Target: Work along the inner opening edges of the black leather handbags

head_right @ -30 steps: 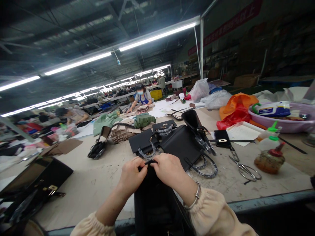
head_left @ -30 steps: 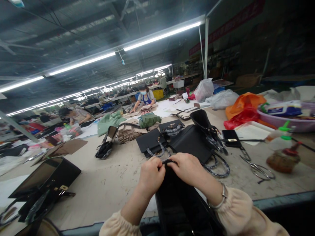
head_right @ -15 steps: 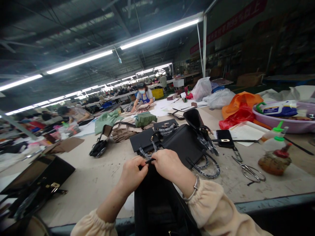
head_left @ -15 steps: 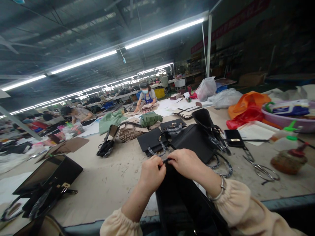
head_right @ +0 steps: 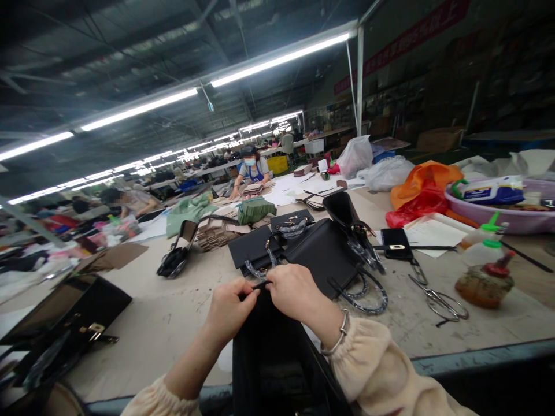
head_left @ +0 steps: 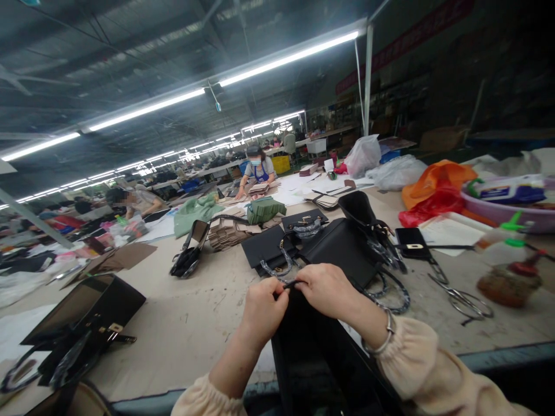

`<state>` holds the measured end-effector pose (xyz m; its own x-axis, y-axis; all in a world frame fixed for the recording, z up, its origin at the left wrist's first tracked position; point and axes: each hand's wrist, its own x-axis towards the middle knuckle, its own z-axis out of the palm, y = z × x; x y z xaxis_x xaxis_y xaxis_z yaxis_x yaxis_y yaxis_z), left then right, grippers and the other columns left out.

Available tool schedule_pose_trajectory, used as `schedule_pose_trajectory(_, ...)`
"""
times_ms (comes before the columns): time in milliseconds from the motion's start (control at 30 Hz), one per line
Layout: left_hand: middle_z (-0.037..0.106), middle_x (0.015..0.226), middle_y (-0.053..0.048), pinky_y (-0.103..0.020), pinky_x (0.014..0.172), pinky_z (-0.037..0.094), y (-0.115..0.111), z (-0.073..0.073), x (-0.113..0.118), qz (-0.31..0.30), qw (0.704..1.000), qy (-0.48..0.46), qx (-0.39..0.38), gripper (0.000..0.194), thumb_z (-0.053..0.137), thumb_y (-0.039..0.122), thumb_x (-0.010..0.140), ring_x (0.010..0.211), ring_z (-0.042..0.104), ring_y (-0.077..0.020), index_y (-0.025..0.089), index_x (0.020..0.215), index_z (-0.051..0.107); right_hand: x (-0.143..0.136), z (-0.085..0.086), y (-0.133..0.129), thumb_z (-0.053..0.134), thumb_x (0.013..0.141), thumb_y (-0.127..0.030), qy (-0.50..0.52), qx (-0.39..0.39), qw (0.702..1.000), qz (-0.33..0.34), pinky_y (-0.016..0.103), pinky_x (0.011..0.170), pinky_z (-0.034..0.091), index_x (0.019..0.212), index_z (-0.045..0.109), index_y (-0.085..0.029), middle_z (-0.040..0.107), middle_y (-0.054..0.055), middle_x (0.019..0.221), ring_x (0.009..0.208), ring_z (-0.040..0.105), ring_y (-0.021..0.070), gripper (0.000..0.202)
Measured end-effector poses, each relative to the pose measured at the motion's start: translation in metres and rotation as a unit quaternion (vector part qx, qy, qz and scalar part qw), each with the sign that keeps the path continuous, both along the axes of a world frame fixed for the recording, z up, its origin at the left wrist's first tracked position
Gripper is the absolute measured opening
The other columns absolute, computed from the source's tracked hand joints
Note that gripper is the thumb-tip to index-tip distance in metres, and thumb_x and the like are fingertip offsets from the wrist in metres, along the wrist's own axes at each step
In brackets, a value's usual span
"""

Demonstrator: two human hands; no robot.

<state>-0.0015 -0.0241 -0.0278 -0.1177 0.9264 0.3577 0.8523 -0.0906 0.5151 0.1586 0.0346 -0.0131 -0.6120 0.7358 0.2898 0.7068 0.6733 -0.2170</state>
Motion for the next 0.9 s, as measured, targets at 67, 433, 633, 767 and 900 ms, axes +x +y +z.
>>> schedule_pose_trajectory(67, 0.064, 0.068, 0.000, -0.022, 0.062, 0.039, 0.000, 0.000, 0.000, -0.001, 1.000, 0.009, 0.005, 0.014, 0.056, 0.020, 0.075, 0.064, 0.058, -0.0127, 0.018, 0.061, 0.055, 0.000, 0.000, -0.001, 0.049, 0.085, -0.032, 0.002, 0.001, 1.000, 0.000, 0.026, 0.061, 0.038, 0.078, 0.068, -0.025, 0.071, 0.000, 0.082, 0.078, 0.064, 0.0173, 0.021)
schedule_pose_trajectory(433, 0.059, 0.065, 0.000, -0.023, 0.061, 0.037, 0.001, 0.001, 0.002, -0.032, 0.996, 0.074, 0.023, 0.016, 0.051, 0.017, 0.078, 0.063, 0.056, -0.0128, 0.019, 0.062, 0.048, 0.000, 0.002, -0.005, 0.048, 0.087, -0.030, -0.003, -0.019, 1.000, -0.002, 0.025, 0.067, 0.042, 0.078, 0.068, -0.023, 0.071, 0.003, 0.083, 0.081, 0.064, 0.0180, 0.023)
schedule_pose_trajectory(633, 0.054, 0.059, 0.002, -0.022, 0.057, 0.032, 0.000, 0.005, 0.004, -0.020, 0.997, 0.076, 0.009, 0.020, 0.050, 0.016, 0.078, 0.057, 0.050, -0.0113, 0.019, 0.060, 0.042, 0.001, 0.006, -0.007, 0.044, 0.089, -0.030, -0.010, -0.037, 0.999, 0.005, 0.027, 0.071, 0.043, 0.087, 0.069, -0.023, 0.071, 0.004, 0.090, 0.086, 0.065, 0.0194, 0.027)
schedule_pose_trajectory(767, 0.052, 0.058, 0.003, -0.022, 0.056, 0.030, 0.000, 0.005, 0.005, -0.021, 0.998, 0.052, 0.001, 0.020, 0.051, 0.017, 0.078, 0.056, 0.048, -0.0105, 0.019, 0.060, 0.042, 0.009, 0.007, -0.006, 0.041, 0.091, -0.033, -0.021, -0.060, 0.997, 0.041, 0.029, 0.076, 0.044, 0.095, 0.070, -0.024, 0.072, 0.005, 0.096, 0.090, 0.065, 0.0204, 0.030)
schedule_pose_trajectory(900, 0.051, 0.059, 0.005, -0.021, 0.056, 0.030, 0.001, 0.004, 0.006, -0.010, 1.000, 0.007, -0.004, 0.013, 0.051, 0.017, 0.077, 0.055, 0.048, -0.0100, 0.020, 0.067, 0.045, 0.016, 0.005, -0.004, 0.055, 0.082, -0.039, 0.036, -0.063, 0.994, 0.077, 0.028, 0.083, 0.043, 0.117, 0.061, -0.026, 0.069, 0.003, 0.109, 0.100, 0.062, 0.0203, 0.037)
